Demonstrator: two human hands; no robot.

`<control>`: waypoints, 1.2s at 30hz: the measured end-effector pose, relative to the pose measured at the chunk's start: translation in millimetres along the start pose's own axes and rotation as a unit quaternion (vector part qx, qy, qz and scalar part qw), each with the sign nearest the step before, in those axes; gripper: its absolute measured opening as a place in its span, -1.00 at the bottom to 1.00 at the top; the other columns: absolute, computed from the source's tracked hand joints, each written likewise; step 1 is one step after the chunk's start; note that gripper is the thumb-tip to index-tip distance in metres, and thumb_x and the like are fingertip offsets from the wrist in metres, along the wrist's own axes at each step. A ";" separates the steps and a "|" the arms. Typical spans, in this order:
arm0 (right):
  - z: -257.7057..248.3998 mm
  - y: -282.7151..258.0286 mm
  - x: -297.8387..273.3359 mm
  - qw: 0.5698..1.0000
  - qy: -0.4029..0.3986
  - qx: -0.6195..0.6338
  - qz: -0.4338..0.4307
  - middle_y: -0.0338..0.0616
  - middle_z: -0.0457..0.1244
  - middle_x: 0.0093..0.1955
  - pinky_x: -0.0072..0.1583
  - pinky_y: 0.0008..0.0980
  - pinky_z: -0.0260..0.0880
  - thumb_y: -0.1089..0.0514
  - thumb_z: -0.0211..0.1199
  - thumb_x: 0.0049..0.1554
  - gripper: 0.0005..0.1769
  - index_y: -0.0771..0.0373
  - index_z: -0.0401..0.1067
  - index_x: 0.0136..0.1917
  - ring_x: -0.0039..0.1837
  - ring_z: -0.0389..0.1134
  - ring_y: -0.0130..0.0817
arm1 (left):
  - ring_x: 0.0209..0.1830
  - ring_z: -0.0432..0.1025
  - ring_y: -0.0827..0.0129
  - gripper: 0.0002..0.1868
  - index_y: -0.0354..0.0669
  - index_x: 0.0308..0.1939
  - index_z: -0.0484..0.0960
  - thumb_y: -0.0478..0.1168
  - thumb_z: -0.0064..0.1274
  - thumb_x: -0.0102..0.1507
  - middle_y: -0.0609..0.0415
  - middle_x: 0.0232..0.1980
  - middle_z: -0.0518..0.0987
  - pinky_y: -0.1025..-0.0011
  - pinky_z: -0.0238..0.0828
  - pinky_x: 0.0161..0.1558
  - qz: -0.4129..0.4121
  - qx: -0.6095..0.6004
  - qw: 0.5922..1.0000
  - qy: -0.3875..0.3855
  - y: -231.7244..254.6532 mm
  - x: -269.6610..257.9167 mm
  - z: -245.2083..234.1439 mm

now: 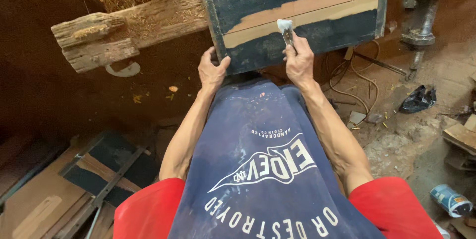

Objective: The person applies a white substance from a bucket onto a wooden plank using a putty knife. They spread the substance along the plank's surface and then use a clamp to secure the plank to a workbench.

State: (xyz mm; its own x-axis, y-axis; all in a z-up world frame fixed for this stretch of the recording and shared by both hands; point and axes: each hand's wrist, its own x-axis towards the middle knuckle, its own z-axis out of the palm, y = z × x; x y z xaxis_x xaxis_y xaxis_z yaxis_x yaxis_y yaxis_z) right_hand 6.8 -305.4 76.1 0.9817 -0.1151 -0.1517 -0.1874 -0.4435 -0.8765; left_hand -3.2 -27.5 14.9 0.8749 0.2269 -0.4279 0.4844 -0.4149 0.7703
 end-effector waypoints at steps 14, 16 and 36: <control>36.7 -1.9 7.8 0.946 -0.030 -0.314 -0.080 0.18 0.15 0.18 0.00 -0.01 0.44 0.38 0.22 0.14 -0.46 0.48 0.33 0.40 0.08 0.31 0.19 | 0.64 -0.23 -0.22 0.24 -0.08 0.67 -0.10 0.10 0.44 0.15 -0.39 0.65 -0.12 -0.15 -0.27 0.54 0.293 0.421 0.853 -0.098 65.1 165.0 -9.1; 36.2 -18.9 8.7 0.941 -0.061 -0.329 -0.046 0.25 0.12 0.11 -0.03 0.01 0.46 0.36 0.22 0.08 -0.47 0.56 0.35 0.33 0.02 0.34 0.19 | 0.66 -0.27 -0.17 0.27 0.03 0.66 -0.13 0.16 0.44 0.11 -0.32 0.66 -0.15 -0.15 -0.33 0.57 0.237 0.442 0.852 -0.153 80.4 175.7 -19.4; 48.4 -61.3 22.3 0.950 -0.071 -0.302 -0.044 0.20 0.18 0.01 0.01 0.02 0.49 0.35 0.30 0.05 -0.72 0.32 0.56 0.07 -0.06 0.40 0.18 | 0.18 0.43 0.01 -0.04 -0.15 0.15 0.56 0.21 0.58 -0.20 -0.08 0.07 0.60 0.05 0.28 0.20 0.303 0.378 0.861 -0.152 106.0 187.3 -32.9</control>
State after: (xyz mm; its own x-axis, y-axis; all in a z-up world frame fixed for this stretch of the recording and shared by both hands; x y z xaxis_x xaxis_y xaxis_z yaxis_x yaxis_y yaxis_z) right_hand 41.8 -237.8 104.3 0.9811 0.0476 -0.1878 -0.0477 -0.8802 -0.4722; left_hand 212.1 0.0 31.9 0.8694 -0.4271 -0.2486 -0.3022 -0.8575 0.4163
